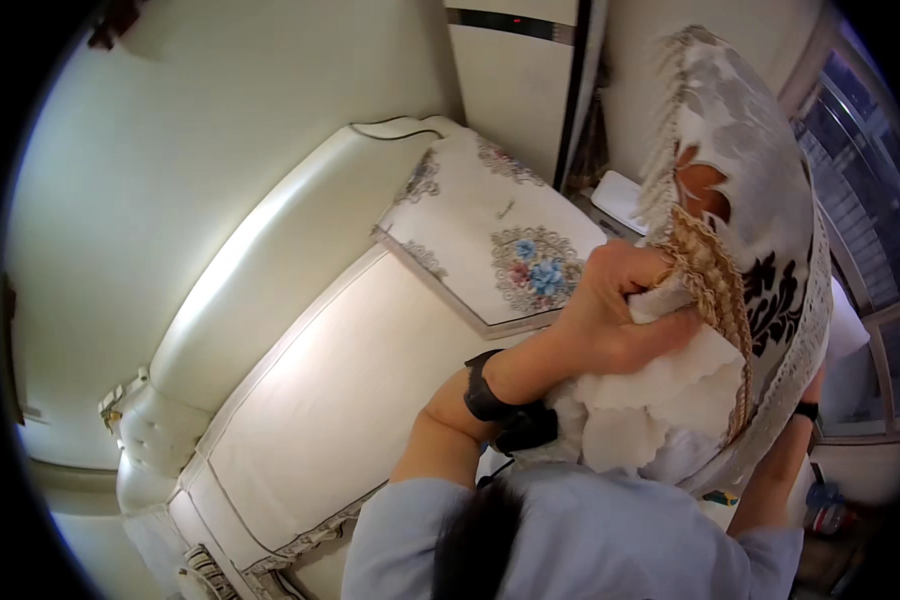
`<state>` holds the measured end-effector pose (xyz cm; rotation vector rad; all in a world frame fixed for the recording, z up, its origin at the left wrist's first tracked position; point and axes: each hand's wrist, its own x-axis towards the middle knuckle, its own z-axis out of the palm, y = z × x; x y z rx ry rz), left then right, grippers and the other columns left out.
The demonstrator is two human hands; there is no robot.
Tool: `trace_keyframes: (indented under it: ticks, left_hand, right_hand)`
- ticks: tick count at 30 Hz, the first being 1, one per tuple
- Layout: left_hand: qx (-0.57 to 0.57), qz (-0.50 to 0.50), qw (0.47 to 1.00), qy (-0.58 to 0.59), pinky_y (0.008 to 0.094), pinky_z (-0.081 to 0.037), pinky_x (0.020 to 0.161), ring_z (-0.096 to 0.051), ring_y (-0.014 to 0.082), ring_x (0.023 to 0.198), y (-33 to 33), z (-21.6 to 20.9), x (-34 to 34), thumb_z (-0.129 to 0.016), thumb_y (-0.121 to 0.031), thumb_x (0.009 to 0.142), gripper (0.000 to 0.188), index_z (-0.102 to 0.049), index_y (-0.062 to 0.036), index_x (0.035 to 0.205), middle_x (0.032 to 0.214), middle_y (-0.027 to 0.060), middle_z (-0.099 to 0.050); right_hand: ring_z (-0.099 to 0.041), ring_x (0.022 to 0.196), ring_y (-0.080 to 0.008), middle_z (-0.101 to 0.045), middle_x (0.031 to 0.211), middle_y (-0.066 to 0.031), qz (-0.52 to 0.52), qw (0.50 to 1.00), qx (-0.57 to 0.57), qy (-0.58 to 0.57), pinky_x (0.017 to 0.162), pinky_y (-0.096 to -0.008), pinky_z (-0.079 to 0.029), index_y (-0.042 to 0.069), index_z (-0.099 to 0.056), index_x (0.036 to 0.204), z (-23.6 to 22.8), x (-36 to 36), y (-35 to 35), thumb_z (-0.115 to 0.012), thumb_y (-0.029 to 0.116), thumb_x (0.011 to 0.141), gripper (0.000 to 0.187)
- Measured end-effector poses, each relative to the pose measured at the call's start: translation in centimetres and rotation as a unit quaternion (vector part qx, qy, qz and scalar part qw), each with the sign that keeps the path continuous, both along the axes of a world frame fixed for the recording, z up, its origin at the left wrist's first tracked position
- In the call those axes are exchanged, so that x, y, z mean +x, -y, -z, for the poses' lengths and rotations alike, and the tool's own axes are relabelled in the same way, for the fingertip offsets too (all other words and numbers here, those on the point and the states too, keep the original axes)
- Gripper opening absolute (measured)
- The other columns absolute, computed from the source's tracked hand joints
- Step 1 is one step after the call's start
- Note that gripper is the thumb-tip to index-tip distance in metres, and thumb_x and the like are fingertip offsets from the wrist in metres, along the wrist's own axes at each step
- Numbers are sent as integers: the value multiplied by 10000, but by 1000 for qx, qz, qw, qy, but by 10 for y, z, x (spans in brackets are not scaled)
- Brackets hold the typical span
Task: The person wipes the surface of a white sofa and its headboard using a cloth, relocates several decorative pillows, and smooths out the fabric covers.
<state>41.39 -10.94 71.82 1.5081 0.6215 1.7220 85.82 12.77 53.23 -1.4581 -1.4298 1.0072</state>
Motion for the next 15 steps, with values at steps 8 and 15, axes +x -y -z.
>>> trace_keyframes:
  ticks: [8,15]
  left_hand:
    - [0,-100,995,2,237,-414,480,-558,95,501,127,-23,-145,-676,-63,748,75,-639,-15,704,585,28,-604]
    - [-75,-402,905,116,265,-513,618,-617,145,725,237,41,-290,-678,-25,722,224,-604,24,928,851,91,-655]
  right_hand:
    - [-584,933,-185,-624,1037,-71,-96,938,258,210,823,-284,-465,3,-590,1130,-67,-185,-64,-571,263,937,325]
    - [-596,806,-140,-620,924,-37,196,917,109,-330,694,-282,-500,45,-597,1023,-62,-238,-56,-569,158,927,150]
